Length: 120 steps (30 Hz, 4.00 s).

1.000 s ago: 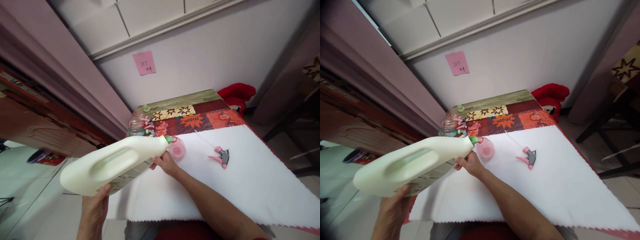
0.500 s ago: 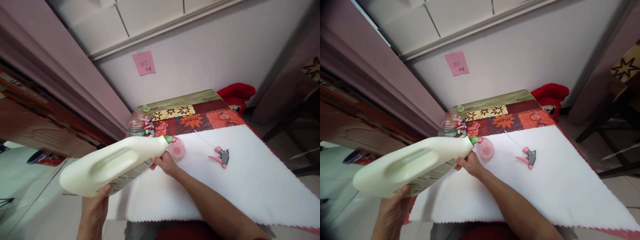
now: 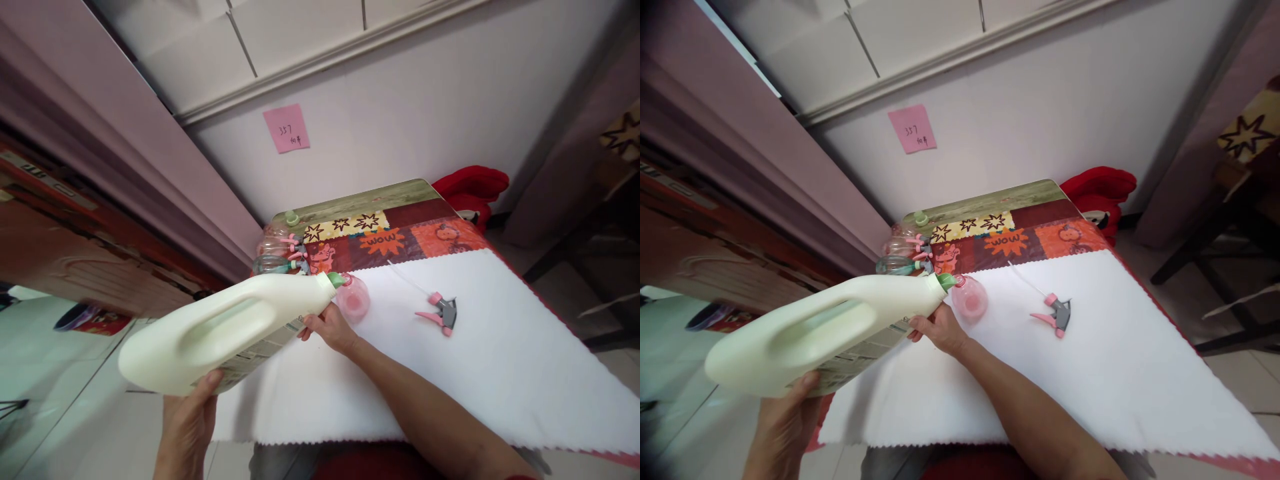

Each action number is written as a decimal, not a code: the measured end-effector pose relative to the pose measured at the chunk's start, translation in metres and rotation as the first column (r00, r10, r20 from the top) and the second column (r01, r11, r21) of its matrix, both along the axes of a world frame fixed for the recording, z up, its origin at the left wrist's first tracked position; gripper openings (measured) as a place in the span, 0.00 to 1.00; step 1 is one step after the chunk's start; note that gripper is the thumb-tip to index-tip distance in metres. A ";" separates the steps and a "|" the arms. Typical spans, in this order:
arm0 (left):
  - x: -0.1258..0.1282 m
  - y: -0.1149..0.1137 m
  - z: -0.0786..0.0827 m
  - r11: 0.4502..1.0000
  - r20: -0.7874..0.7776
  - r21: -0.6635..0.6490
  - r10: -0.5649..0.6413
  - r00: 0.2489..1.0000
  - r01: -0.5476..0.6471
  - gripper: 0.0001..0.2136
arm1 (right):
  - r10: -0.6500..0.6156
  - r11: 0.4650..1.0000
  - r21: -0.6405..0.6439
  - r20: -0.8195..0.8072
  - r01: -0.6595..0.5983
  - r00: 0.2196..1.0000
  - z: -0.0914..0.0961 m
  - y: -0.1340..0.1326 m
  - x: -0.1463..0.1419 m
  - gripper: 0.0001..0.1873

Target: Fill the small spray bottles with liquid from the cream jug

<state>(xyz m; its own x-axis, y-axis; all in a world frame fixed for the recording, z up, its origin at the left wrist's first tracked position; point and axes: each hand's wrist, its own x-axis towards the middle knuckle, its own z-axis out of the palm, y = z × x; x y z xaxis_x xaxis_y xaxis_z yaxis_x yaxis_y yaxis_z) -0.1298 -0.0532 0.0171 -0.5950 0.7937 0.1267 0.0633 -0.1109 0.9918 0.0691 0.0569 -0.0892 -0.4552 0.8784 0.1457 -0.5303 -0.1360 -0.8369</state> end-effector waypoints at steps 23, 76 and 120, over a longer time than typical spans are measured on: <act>0.001 -0.001 0.001 1.000 0.032 -0.012 0.000 0.999 0.001 0.37 | -0.006 1.000 0.014 0.003 0.006 1.000 -0.005 0.000 -0.002 0.33; 0.002 -0.001 0.004 1.000 0.022 -0.010 -0.008 1.000 0.009 0.38 | 0.004 1.000 0.008 0.002 -0.004 1.000 -0.002 0.000 0.000 0.33; 0.001 -0.002 0.005 0.999 0.022 -0.031 0.007 1.000 -0.007 0.38 | 0.000 1.000 0.000 0.012 0.000 1.000 -0.001 0.000 0.000 0.34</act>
